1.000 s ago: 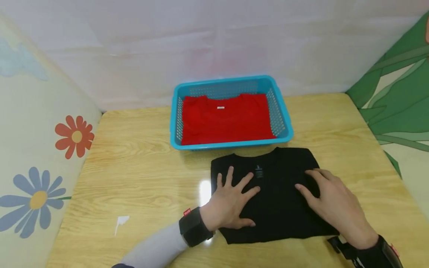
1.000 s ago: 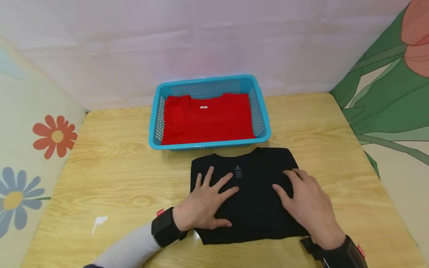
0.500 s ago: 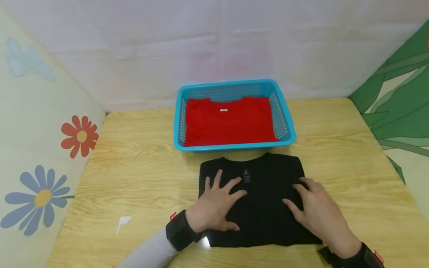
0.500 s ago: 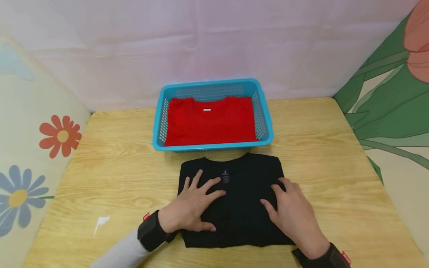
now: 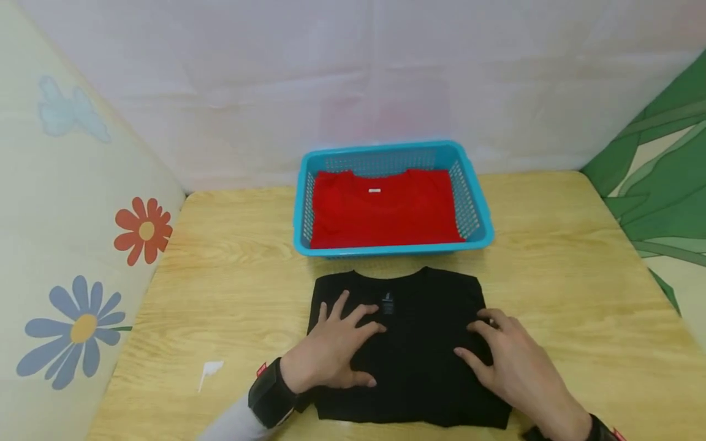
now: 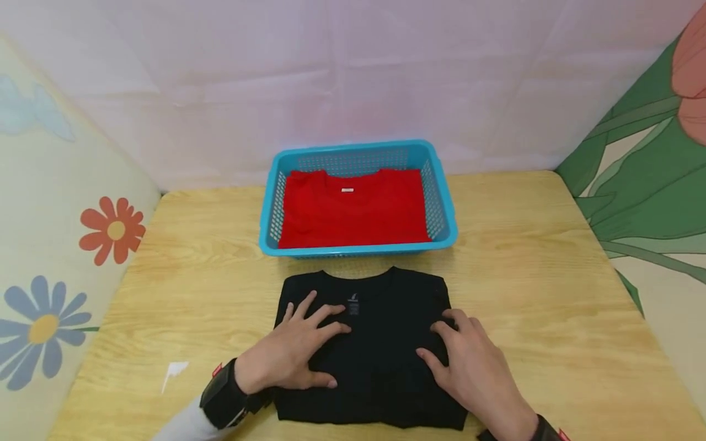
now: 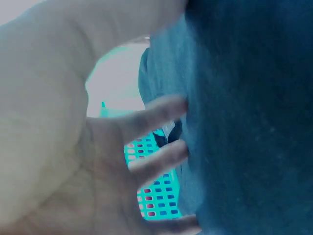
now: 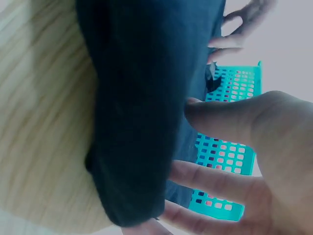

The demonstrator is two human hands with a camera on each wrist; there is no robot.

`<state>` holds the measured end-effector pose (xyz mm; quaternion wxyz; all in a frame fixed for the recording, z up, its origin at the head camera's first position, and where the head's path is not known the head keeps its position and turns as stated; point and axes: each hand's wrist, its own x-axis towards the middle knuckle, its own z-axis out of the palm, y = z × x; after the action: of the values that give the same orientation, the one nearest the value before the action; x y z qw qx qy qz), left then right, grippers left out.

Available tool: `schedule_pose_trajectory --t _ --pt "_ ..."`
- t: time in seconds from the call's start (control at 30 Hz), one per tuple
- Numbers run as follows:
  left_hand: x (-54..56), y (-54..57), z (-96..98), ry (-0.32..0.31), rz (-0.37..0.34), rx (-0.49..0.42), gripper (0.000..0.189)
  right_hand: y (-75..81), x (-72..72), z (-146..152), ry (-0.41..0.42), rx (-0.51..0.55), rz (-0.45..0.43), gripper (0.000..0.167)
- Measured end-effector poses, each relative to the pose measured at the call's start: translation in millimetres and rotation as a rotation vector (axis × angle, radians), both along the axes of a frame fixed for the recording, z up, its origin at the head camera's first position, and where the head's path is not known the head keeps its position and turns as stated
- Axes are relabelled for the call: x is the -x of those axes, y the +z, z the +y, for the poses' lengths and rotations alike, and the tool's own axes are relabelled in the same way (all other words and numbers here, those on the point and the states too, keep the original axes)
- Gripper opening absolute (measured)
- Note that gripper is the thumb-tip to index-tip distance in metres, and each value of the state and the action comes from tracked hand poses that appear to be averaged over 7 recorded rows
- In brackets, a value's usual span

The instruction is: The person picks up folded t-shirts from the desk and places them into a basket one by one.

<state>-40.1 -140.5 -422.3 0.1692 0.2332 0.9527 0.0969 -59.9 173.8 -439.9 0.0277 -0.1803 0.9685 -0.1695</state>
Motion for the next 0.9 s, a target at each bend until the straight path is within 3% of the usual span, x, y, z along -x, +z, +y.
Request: schedule_pose_trajectory --t 0.13,0.3,0.4,0.5,0.57,0.73,0.9 --pt "-15.1 -5.7 -8.1 0.153 0.03 -0.109 0.068 -1.7 -6.2 4 -0.071 0.117 -0.112 0.057" --pt "-39.0 -15.2 -23.7 0.371 0.042 -0.268 0.068 -7.0 -16.6 16 -0.16 0.258 -0.37 0.091" --pt "-48.0 -18.9 -30.7 0.443 0.03 -0.382 0.065 -11.6 -16.0 21 -0.228 0.379 -0.528 0.101" --pt "-49.2 -17.7 -34.7 0.515 0.004 -0.529 0.067 -15.6 -10.7 23 -0.276 0.5 -0.619 0.104" --pt "-46.4 -15.0 -37.4 0.578 -0.042 -0.632 0.069 -16.7 -5.9 22 -0.294 0.547 -0.664 0.102" --pt "-42.1 -12.2 -46.2 0.743 -0.273 -0.807 0.077 -15.3 1.6 20 -0.281 0.59 -0.836 0.078" --pt "-43.5 -12.7 -51.0 0.772 -0.463 -0.929 0.08 -10.5 7.4 25 -0.199 0.769 -1.029 0.059"
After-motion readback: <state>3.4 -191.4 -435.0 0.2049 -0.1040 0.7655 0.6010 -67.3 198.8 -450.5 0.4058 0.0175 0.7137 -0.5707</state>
